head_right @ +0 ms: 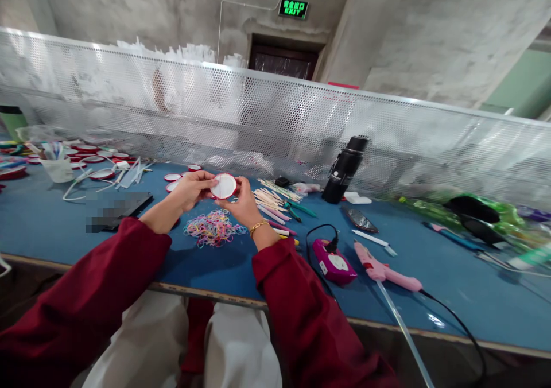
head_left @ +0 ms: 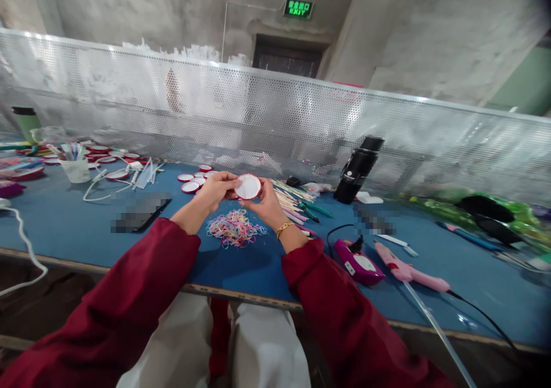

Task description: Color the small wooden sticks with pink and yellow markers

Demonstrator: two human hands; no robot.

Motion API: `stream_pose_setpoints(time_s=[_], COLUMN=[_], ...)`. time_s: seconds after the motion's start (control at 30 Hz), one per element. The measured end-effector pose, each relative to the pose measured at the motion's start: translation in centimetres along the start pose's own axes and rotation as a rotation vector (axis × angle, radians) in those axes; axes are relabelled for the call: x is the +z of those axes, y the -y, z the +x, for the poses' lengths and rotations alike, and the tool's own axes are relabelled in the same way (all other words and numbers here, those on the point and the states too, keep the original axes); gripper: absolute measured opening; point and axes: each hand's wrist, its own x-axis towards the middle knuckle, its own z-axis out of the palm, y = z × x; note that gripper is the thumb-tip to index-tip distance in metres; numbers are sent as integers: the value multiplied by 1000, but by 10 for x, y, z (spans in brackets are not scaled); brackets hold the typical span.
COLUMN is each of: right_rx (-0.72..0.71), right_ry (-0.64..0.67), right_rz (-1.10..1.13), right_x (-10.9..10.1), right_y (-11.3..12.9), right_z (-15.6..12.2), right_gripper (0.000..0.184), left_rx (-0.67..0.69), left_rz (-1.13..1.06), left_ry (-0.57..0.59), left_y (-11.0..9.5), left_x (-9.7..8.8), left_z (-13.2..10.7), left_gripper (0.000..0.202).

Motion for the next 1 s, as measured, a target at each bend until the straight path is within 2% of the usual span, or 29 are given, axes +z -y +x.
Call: stream_pose_setpoints(time_s=[0.17, 0.4, 0.53, 0.63, 0.7, 0.77, 0.83, 0.93, 1.0], right_rx=[55, 174, 349, 501, 582, 648, 674, 542, 436], right_ry=[-15, -31, -92, -123, -209, -314, -343, -270, -215], right_rz=[118, 323, 546, 790, 863, 824, 734, 470, 269], right_x=[7, 17, 21, 15, 6, -2, -8, -9, -6], right_y=[-12, -19, -18, -23, -27, -29, -26, -15, -9], right_z=[1, 3, 1, 2, 4, 6, 7, 6, 4], right_gripper=[58, 48, 43, 36, 30, 19, 9, 28, 30], left_rx=[9, 21, 6, 5, 11, 18, 46, 131, 157], left_rz=[-9, -40, 8, 69, 90, 111, 173, 306, 342], left_ry=[-56, -40, -18, 17, 39, 41, 21, -16, -21], left_y=[-1, 5, 3, 2, 3, 5, 10, 16, 19], left_x=[-2, -6, -3, 1, 2, 1, -1, -6, -9], left_z=[2, 8, 4, 0, -1, 0, 4, 10, 13], left_gripper=[11, 13, 13, 14, 14, 13, 12, 11, 11])
